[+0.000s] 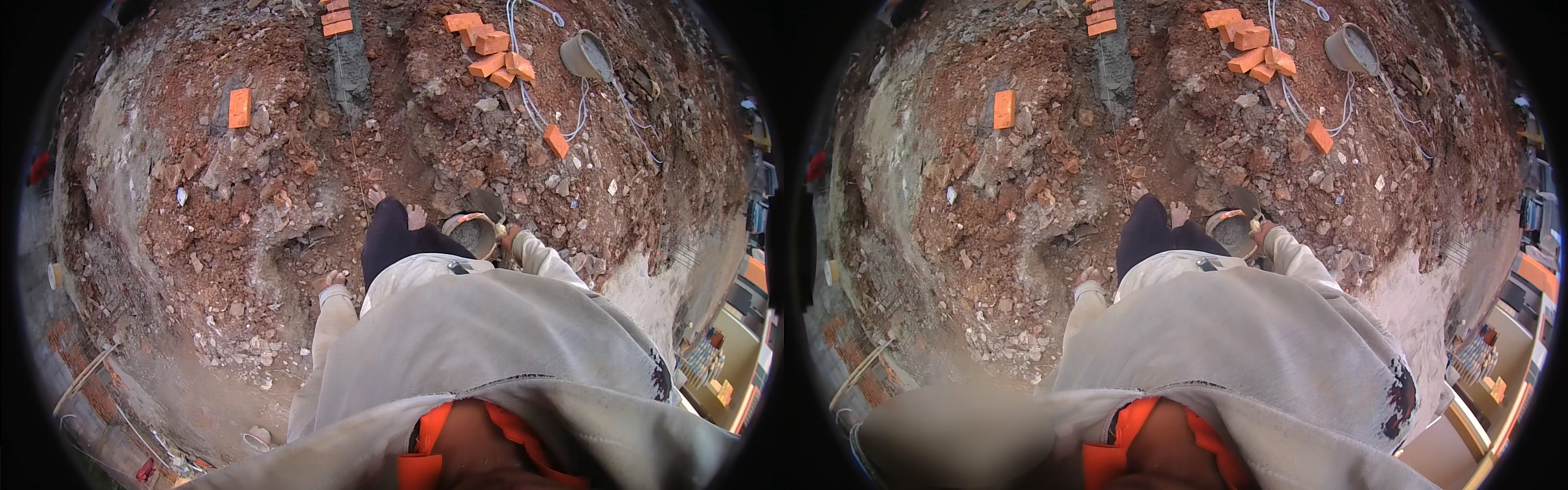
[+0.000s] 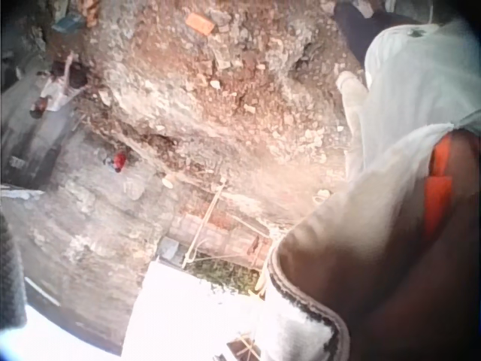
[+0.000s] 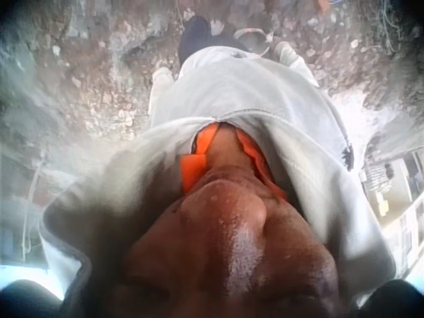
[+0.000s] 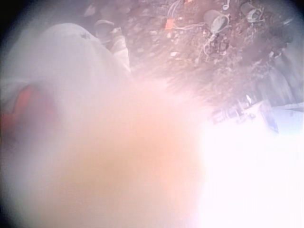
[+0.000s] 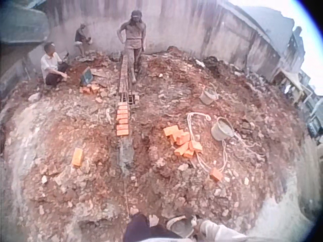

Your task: The person lays red bricks in a straight line on the ground, using a trowel to spread cement mortar between them. They repeatedly scoop mortar from a bucket, apply it to the trench, place bricks, and tap them into alignment.

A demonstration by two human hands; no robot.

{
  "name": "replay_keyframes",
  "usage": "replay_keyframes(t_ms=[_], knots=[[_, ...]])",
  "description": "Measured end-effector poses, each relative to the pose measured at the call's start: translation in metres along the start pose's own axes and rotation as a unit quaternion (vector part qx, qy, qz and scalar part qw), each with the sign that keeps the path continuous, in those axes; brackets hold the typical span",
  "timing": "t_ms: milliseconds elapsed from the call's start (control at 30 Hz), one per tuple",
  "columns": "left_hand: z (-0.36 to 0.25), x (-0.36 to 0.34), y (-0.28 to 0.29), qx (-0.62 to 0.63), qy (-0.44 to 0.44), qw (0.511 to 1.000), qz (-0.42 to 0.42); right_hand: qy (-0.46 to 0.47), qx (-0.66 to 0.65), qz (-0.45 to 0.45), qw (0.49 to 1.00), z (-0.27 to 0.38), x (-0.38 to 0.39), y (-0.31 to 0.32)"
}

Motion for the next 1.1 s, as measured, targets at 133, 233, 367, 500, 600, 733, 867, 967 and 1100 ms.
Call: replay_keyframes(t_ms=[133, 233, 367, 500, 600, 733, 867, 967, 1100], knots=[[0.002, -0.003, -0.011, 0.017, 0.002, 1.0, 0.005, 0.024, 0.071, 0.013, 0.997, -0.01, -0.018, 0.002], [0.014, -0.001, -0.015, 0.035, 0.006, 0.999, 0.006, 0.04, 0.092, 0.037, 0.994, -0.006, -0.031, 0.01], [0.041, 0.012, -0.004, 0.058, 0.016, 0.998, -0.006, 0.023, 0.068, 0.046, 0.996, 0.006, -0.025, 0.017], [0.054, 0.014, -0.021, 0.088, 0.014, 0.996, -0.01, 0.005, -0.012, 0.035, 0.999, -0.018, -0.053, 0.029], [0.058, 0.021, 0.008, 0.089, 0.016, 0.996, -0.026, 0.024, 0.118, 0.012, 0.993, -0.005, -0.047, 0.034], [0.06, 0.029, 0.041, 0.121, -0.011, 0.992, -0.042, 0.047, 0.08, 0.09, 0.992, 0.03, -0.052, 0.045], [0.065, 0.034, 0.023, 0.107, 0.014, 0.993, -0.042, 0.034, 0.143, 0.054, 0.988, 0.015, -0.09, 0.045], [0.062, 0.057, 0.055, 0.089, 0.024, 0.993, -0.074, 0.05, 0.032, 0.053, 0.997, 0.038, -0.077, 0.038], [0.063, 0.068, 0.036, 0.073, 0.046, 0.994, -0.061, 0.13, 0.083, 0.065, 0.986, 0.0, -0.107, 0.014]])
Point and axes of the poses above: each hand's wrist, its own x-axis away from the middle knuckle, its own y-axis out of the back of the hand, z = x × y, the point moved 10 cm from there along -x, towards the middle knuckle, and after that the axes turned 4 degrees about y, right-handed, at the moved point
